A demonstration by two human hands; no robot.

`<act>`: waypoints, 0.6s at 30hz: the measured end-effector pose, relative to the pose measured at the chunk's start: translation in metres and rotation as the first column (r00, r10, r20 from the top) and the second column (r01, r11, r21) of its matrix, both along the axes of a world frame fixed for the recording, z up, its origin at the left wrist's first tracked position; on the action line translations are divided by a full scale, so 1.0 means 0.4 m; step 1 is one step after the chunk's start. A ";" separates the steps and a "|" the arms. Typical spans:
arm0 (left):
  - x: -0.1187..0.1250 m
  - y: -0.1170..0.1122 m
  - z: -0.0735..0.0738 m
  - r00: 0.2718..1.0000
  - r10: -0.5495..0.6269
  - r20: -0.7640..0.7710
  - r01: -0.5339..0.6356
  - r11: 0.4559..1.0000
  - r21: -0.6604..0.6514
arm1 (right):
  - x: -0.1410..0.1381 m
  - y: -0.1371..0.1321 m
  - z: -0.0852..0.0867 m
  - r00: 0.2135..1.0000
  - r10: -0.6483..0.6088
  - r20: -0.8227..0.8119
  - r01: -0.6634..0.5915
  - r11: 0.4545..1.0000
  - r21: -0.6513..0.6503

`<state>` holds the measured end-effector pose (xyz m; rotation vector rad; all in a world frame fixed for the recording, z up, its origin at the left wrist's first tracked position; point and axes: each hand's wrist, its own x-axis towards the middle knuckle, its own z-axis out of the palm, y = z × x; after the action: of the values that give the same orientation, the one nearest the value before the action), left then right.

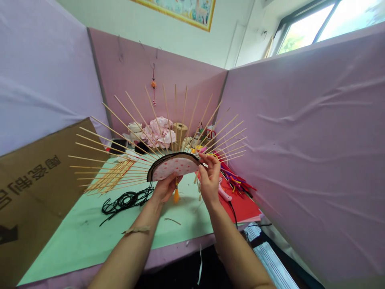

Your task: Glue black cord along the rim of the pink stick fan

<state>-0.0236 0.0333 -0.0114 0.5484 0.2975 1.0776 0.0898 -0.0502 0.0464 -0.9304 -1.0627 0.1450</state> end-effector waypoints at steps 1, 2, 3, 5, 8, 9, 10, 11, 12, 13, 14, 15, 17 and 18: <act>0.000 0.000 0.000 1.000 -0.002 0.004 0.002 1.000 -0.005 | 0.001 0.000 -0.004 1.000 -0.005 0.001 0.005 1.000 0.013; 0.001 -0.001 0.001 1.000 -0.004 0.006 0.004 1.000 -0.007 | 0.001 -0.001 -0.007 1.000 -0.023 0.020 0.022 0.999 0.025; 0.001 -0.002 0.002 1.000 -0.006 0.004 0.006 1.000 -0.008 | 0.000 -0.003 -0.010 0.997 -0.052 0.059 0.050 0.998 0.037; 0.001 -0.005 0.006 1.000 -0.009 -0.006 0.009 1.000 -0.008 | -0.001 -0.006 -0.015 0.974 -0.138 0.181 0.125 0.989 0.078; 0.001 -0.009 0.012 1.000 -0.011 -0.024 0.011 1.000 -0.006 | -0.005 -0.009 -0.015 0.887 -0.286 0.364 0.240 0.956 0.166; 0.001 -0.011 0.013 1.000 -0.008 -0.027 0.008 1.000 -0.003 | -0.005 -0.010 -0.014 0.857 -0.323 0.401 0.267 0.945 0.189; 0.001 -0.012 0.013 1.000 -0.003 -0.029 0.003 1.000 0.002 | -0.005 -0.010 -0.013 0.835 -0.351 0.424 0.288 0.935 0.207; 0.002 -0.013 0.013 0.999 -0.001 -0.032 0.001 1.000 0.009 | -0.005 -0.010 -0.012 0.819 -0.367 0.441 0.300 0.929 0.216; 0.002 -0.013 0.012 0.999 -0.002 -0.035 0.003 1.000 0.019 | -0.005 -0.009 -0.012 0.810 -0.373 0.452 0.304 0.927 0.221; 0.003 -0.014 0.011 0.999 -0.006 -0.038 0.007 0.999 0.031 | -0.004 -0.009 -0.012 0.806 -0.371 0.461 0.301 0.928 0.221; 0.003 -0.014 0.009 0.999 -0.012 -0.040 0.014 0.999 0.044 | -0.003 -0.008 -0.011 0.803 -0.369 0.467 0.298 0.929 0.221; 0.003 -0.014 0.007 0.999 -0.016 -0.042 0.018 0.998 0.054 | -0.002 -0.008 -0.011 0.800 -0.370 0.472 0.300 0.928 0.220; 0.004 -0.014 0.004 0.999 -0.017 -0.045 0.020 0.998 0.066 | 0.001 -0.010 -0.007 0.784 -0.388 0.486 0.320 0.922 0.219; 0.004 -0.014 0.003 0.999 -0.014 -0.049 0.018 0.997 0.070 | 0.002 -0.011 -0.004 0.772 -0.400 0.494 0.335 0.916 0.219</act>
<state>-0.0220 0.0277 -0.0100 0.6396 0.2975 1.0634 0.0908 -0.0546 0.0447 -1.0828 -1.3523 -0.5348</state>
